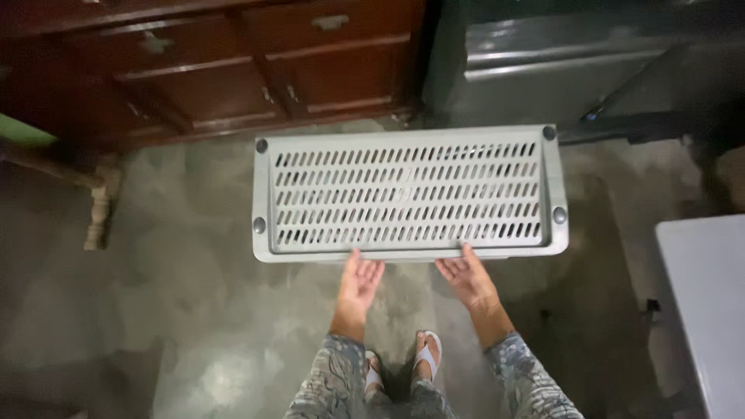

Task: The person disassembles a tiered plastic storage rack. They pull black plastic leg connectors off the shelf posts, lift and separate the perforated shelf trays, carry the shelf unit across the room, and place the removed connector pieces on a tray on the bed.

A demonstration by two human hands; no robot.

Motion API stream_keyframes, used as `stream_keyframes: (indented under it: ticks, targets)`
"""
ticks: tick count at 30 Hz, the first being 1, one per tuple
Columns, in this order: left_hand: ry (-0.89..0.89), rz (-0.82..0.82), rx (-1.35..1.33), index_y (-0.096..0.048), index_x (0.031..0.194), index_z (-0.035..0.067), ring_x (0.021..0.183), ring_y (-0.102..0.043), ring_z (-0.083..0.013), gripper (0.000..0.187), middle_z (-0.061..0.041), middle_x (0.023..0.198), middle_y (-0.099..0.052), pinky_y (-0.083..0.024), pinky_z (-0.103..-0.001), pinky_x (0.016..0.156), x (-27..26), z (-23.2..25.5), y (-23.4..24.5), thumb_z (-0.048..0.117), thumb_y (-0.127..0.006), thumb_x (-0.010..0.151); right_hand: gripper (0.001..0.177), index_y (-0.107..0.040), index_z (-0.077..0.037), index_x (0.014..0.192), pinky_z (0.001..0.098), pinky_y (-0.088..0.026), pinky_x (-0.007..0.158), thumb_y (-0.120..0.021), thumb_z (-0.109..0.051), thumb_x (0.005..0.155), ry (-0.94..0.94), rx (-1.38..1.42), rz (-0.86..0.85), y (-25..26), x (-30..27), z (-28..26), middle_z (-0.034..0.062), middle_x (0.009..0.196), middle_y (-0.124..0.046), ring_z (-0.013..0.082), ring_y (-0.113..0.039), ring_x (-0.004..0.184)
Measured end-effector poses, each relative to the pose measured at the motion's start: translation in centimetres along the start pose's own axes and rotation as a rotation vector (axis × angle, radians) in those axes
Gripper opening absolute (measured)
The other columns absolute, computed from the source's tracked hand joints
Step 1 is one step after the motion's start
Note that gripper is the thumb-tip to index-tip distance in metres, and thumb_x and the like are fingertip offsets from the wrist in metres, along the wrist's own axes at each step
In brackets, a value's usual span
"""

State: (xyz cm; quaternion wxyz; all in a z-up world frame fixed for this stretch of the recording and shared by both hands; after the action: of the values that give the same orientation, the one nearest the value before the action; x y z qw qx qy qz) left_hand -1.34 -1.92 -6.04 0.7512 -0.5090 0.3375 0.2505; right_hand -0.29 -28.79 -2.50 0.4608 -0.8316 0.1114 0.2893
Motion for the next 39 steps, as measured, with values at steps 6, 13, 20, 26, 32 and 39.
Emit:
stream_keyframes:
  ticks: [6,13,20,26,32,39]
  targets:
    - [0.158,0.022,0.338,-0.053,0.135,-0.003,0.127,-0.065,-0.0345,0.046,-0.021,0.136,-0.067,-0.053,-0.044,0.110,-8.3,-2.8,0.8,0.015,-0.070,0.097,0.033,-0.062,-0.002,0.116,0.0481,-0.050,0.109,-0.066,-0.029,0.098,-0.090,-0.090,0.029,-3.0,-5.9,0.9,0.0176,0.117,-0.071,0.0330,-0.065,0.120]
    - [0.228,-0.221,0.444,-0.065,0.120,0.003,0.108,-0.071,-0.0288,0.029,-0.015,0.115,-0.072,-0.058,-0.043,0.097,-16.3,-3.1,-1.5,0.006,-0.070,0.091,0.027,-0.060,-0.005,0.119,0.0497,-0.050,0.107,-0.063,-0.012,0.093,-0.073,-0.141,-0.096,-9.1,-14.8,1.7,0.0171,0.127,-0.068,0.0359,-0.063,0.122]
    - [0.250,-0.347,0.595,-0.070,0.105,0.012,0.076,-0.064,-0.0153,0.013,-0.001,0.084,-0.067,-0.056,-0.034,0.074,-22.5,-0.7,-4.2,0.016,-0.074,0.093,0.018,-0.064,-0.003,0.115,0.0440,-0.055,0.096,-0.064,-0.009,0.098,0.001,-0.201,-0.182,-11.6,-20.7,2.4,0.0087,0.102,-0.070,0.0246,-0.068,0.098]
    - [0.283,-0.396,0.612,-0.075,0.096,0.013,0.066,-0.059,-0.0132,0.013,0.003,0.072,-0.058,-0.052,-0.032,0.066,-26.1,-0.8,-3.8,0.025,-0.078,0.091,0.014,-0.065,-0.004,0.111,0.0418,-0.056,0.091,-0.062,-0.010,0.098,-0.009,-0.263,-0.193,-12.8,-24.7,3.1,0.0078,0.094,-0.070,0.0239,-0.070,0.092]
    - [0.334,-0.425,0.631,-0.071,0.093,0.012,0.073,-0.063,-0.0144,0.024,0.004,0.074,-0.059,-0.054,-0.032,0.070,-28.8,-2.3,-2.7,0.035,-0.077,0.094,0.018,-0.067,-0.002,0.113,0.0432,-0.058,0.090,-0.063,-0.007,0.096,0.001,-0.286,-0.218,-13.0,-27.9,3.2,0.0115,0.098,-0.071,0.0265,-0.070,0.095]
    - [0.261,-0.446,0.734,-0.070,0.096,0.016,0.092,-0.070,-0.0179,0.012,-0.002,0.094,-0.072,-0.056,-0.036,0.081,-32.5,-4.9,-1.8,0.025,-0.075,0.089,0.024,-0.067,-0.002,0.118,0.0427,-0.056,0.093,-0.064,-0.007,0.094,0.039,-0.323,-0.192,-10.9,-32.6,2.2,0.0148,0.113,-0.072,0.0261,-0.070,0.104]
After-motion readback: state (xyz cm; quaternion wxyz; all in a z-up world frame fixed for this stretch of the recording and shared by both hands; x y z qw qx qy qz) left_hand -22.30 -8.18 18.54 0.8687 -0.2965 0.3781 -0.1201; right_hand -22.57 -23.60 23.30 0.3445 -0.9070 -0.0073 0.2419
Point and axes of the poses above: each hand's wrist, its own x-axis towards the middle knuckle, its own y-axis out of the back of the hand, z = x × y, the point moved 5 cm from there along x, towards the middle knuckle
